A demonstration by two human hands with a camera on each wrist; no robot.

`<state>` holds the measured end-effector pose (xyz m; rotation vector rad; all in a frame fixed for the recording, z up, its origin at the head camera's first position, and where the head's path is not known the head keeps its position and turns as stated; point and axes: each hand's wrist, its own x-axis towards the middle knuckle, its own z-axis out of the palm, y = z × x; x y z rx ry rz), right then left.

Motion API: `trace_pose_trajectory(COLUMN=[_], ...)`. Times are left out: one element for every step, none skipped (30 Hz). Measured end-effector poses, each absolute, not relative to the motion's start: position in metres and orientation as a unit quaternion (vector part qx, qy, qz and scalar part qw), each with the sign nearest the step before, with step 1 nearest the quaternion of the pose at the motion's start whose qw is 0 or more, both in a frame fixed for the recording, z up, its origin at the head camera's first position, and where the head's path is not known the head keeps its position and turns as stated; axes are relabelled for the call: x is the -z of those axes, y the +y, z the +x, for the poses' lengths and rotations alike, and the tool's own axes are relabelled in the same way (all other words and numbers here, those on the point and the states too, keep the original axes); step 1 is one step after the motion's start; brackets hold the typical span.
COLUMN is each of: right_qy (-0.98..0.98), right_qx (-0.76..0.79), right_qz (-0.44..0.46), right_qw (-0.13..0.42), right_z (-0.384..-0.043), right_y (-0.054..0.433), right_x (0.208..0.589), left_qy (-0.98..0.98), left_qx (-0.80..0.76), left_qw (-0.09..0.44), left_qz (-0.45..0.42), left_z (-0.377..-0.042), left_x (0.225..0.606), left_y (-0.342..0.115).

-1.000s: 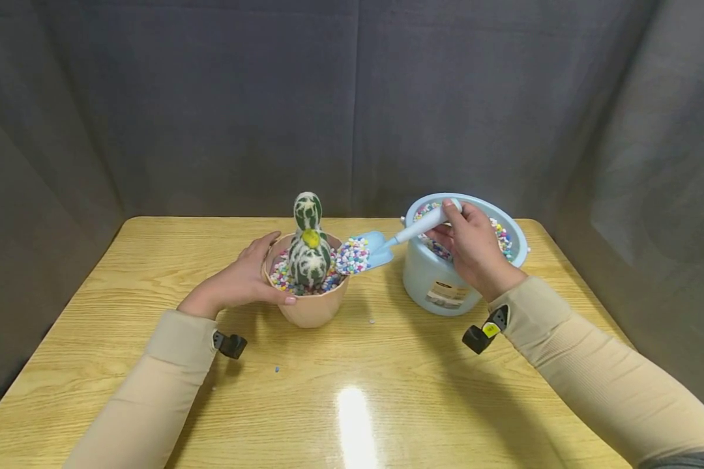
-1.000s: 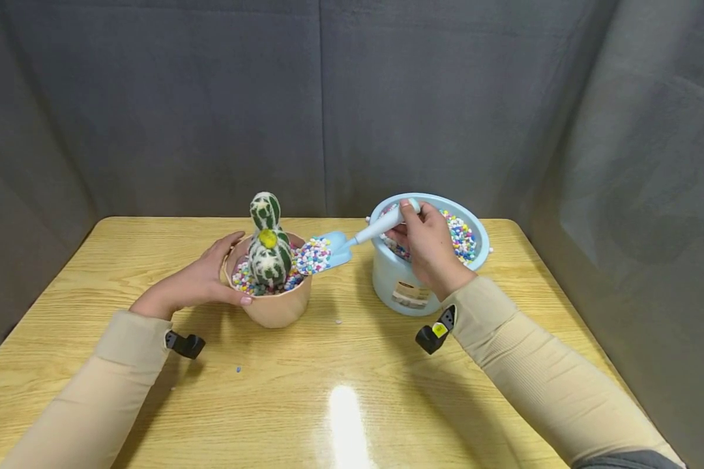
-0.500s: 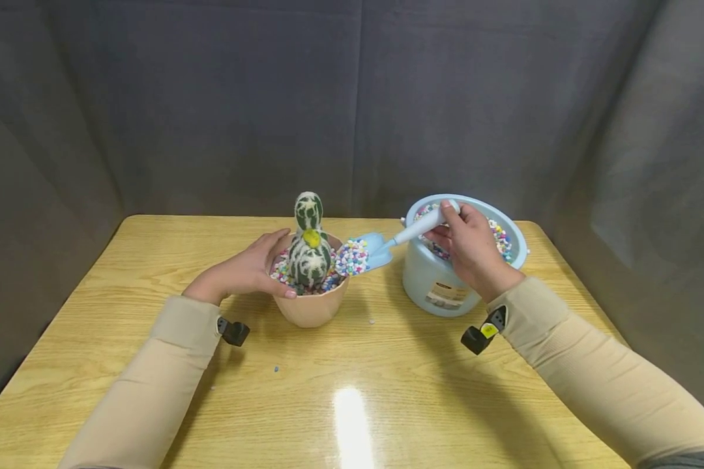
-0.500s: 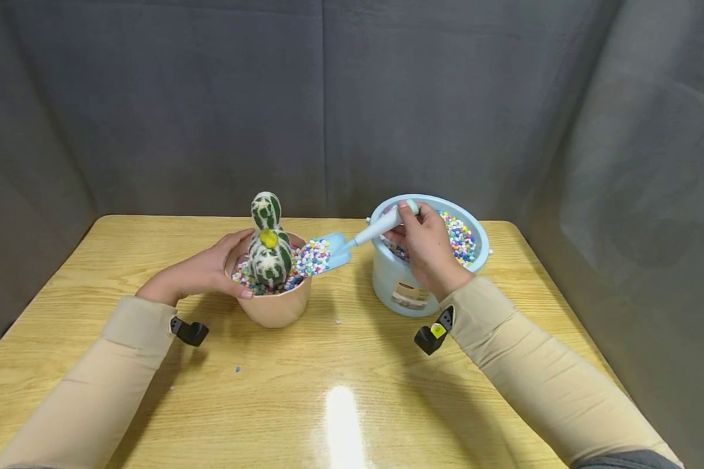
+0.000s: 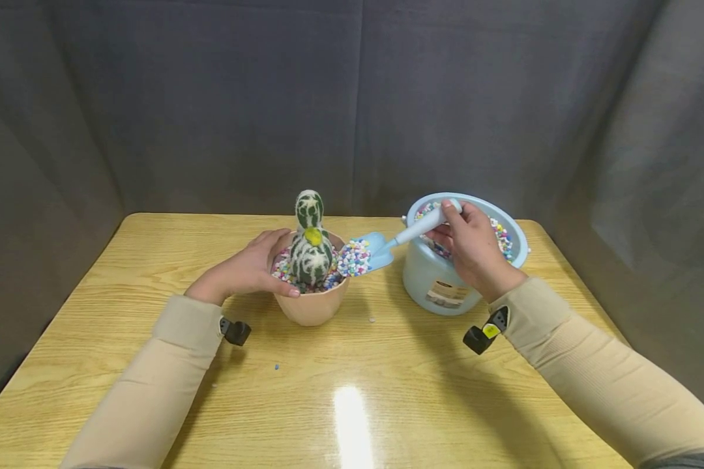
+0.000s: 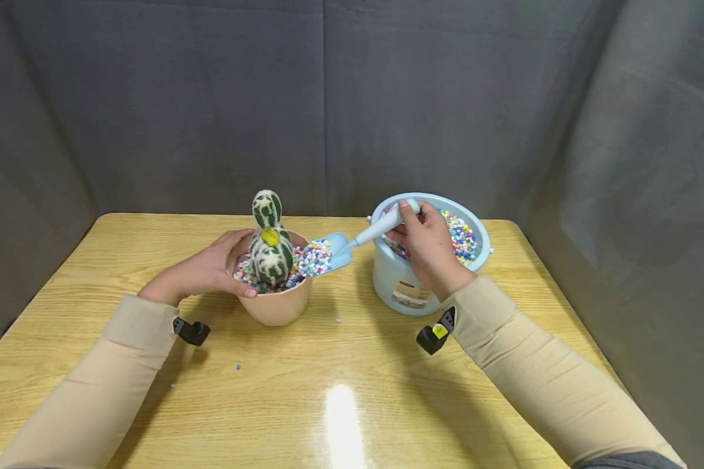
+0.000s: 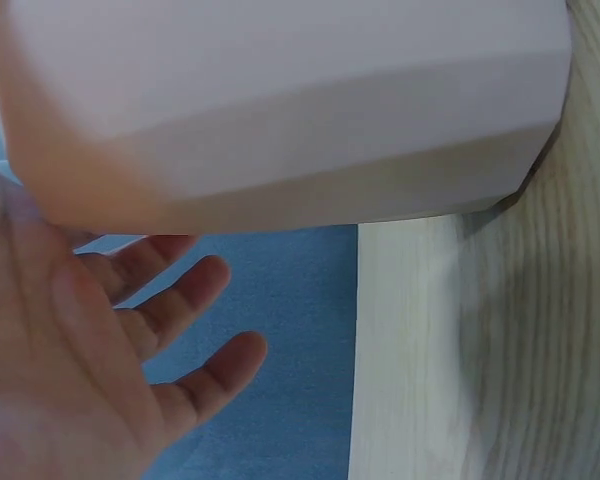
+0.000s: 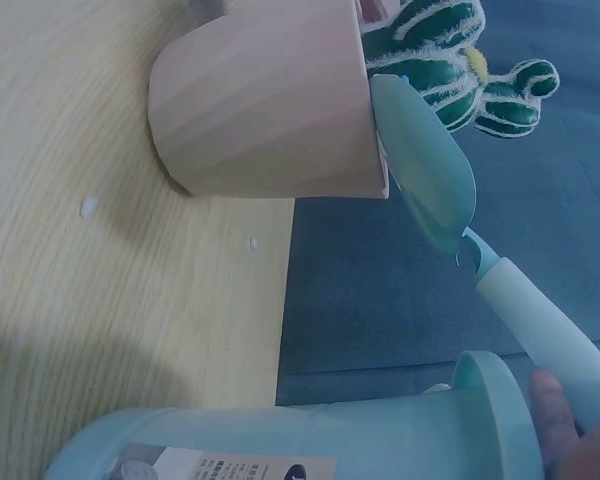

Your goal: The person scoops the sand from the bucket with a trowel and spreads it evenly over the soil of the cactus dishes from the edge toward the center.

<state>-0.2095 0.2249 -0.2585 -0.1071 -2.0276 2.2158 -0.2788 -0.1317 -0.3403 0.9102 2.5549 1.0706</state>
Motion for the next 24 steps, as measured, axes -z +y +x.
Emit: trace_pose_trajectory(right_qy=[-0.672, -0.674, -0.675, -0.675, -0.675, -0.675, -0.675, -0.676, -0.675, -0.675, -0.677, -0.678, -0.680, -0.682, -0.684, -0.686, -0.689, -0.689, -0.690, -0.688, -0.688, -0.687, -0.685, -0.685], right_qx=[-0.737, -0.735, -0.734, -0.733, -0.734, -0.733, -0.734, -0.733, -0.734, -0.734, -0.733, -0.732, -0.730, -0.728, -0.727, -0.724, -0.721, -0.721, -0.720, -0.721, -0.721, -0.722, -0.724, -0.724], right_qz=[-0.035, -0.035, -0.035, -0.035, -0.035, -0.035, -0.035, -0.035, -0.036, -0.037, -0.037, -0.037, -0.037, -0.036, -0.035, -0.034, -0.032, -0.031, -0.029, -0.027, -0.025, -0.024, -0.022, -0.021], right_qw=[0.068, 0.069, 0.069, 0.069, 0.069, 0.069, 0.067, 0.066, 0.064, 0.062, 0.061, 0.060, 0.059, 0.060, 0.060, 0.062, 0.063, 0.065, 0.067, 0.069, 0.072, 0.074, 0.076, 0.079], right_z=[-0.210, -0.210, -0.210, -0.210, -0.209, -0.209, -0.209, -0.209, -0.208, -0.208, -0.207, -0.207, -0.207, -0.206, -0.206, -0.205, -0.205, -0.205, -0.205, -0.206, -0.206, -0.206, -0.206, -0.207], right_y=[0.225, 0.225, 0.225, 0.225, 0.225, 0.225, 0.225, 0.225, 0.225, 0.225, 0.225, 0.225, 0.225, 0.225, 0.225, 0.225, 0.225, 0.224, 0.224, 0.224, 0.223, 0.223, 0.223, 0.223], right_x=[0.258, 0.258, 0.258, 0.258, 0.258, 0.258, 0.257, 0.257, 0.257, 0.257, 0.257, 0.257, 0.257, 0.257, 0.256, 0.256, 0.256, 0.256, 0.255, 0.255, 0.255, 0.255, 0.254, 0.254], left_qy=[0.871, 0.872, 0.872, 0.873, 0.874, 0.875, 0.876, 0.878, 0.879, 0.880, 0.881, 0.882, 0.883, 0.884, 0.886, 0.887, 0.888, 0.889, 0.890, 0.890, 0.890, 0.891, 0.892, 0.893], left_qx=[-0.364, -0.364, -0.364, -0.361, -0.360, -0.359, -0.358, -0.358, -0.357, -0.356, -0.357, -0.356, -0.355, -0.354, -0.353, -0.351, -0.350, -0.349, -0.348, -0.348, -0.348, -0.348, -0.347, -0.345], left_qw=[0.110, 0.107, 0.104, 0.100, 0.096, 0.094, 0.091, 0.090, 0.089, 0.087, 0.086, 0.084, 0.083, 0.081, 0.078, 0.075, 0.073, 0.070, 0.068, 0.066, 0.064, 0.062, 0.061, 0.059], left_qz=[0.310, 0.310, 0.310, 0.311, 0.312, 0.311, 0.309, 0.306, 0.304, 0.302, 0.300, 0.297, 0.295, 0.292, 0.292, 0.291, 0.290, 0.288, 0.288, 0.287, 0.287, 0.285, 0.284, 0.282], left_z=[-0.278, -0.278, -0.277, -0.277, -0.276, -0.276, -0.275, -0.274, -0.273, -0.272, -0.271, -0.270, -0.269, -0.268, -0.268, -0.267, -0.266, -0.266, -0.266, -0.265, -0.265, -0.265, -0.265, -0.265], left_x=[0.340, 0.341, 0.341, 0.341, 0.341, 0.341, 0.342, 0.342, 0.342, 0.343, 0.343, 0.344, 0.344, 0.345, 0.345, 0.345, 0.346, 0.346, 0.346, 0.346, 0.345, 0.345, 0.345, 0.345], left_y=[-0.131, -0.131, -0.131, -0.130, -0.130, -0.130, -0.130, -0.129, -0.129, -0.129, -0.129, -0.128, -0.128, -0.128, -0.128, -0.128, -0.128, -0.128, -0.128, -0.128, -0.128, -0.128, -0.127, -0.127])
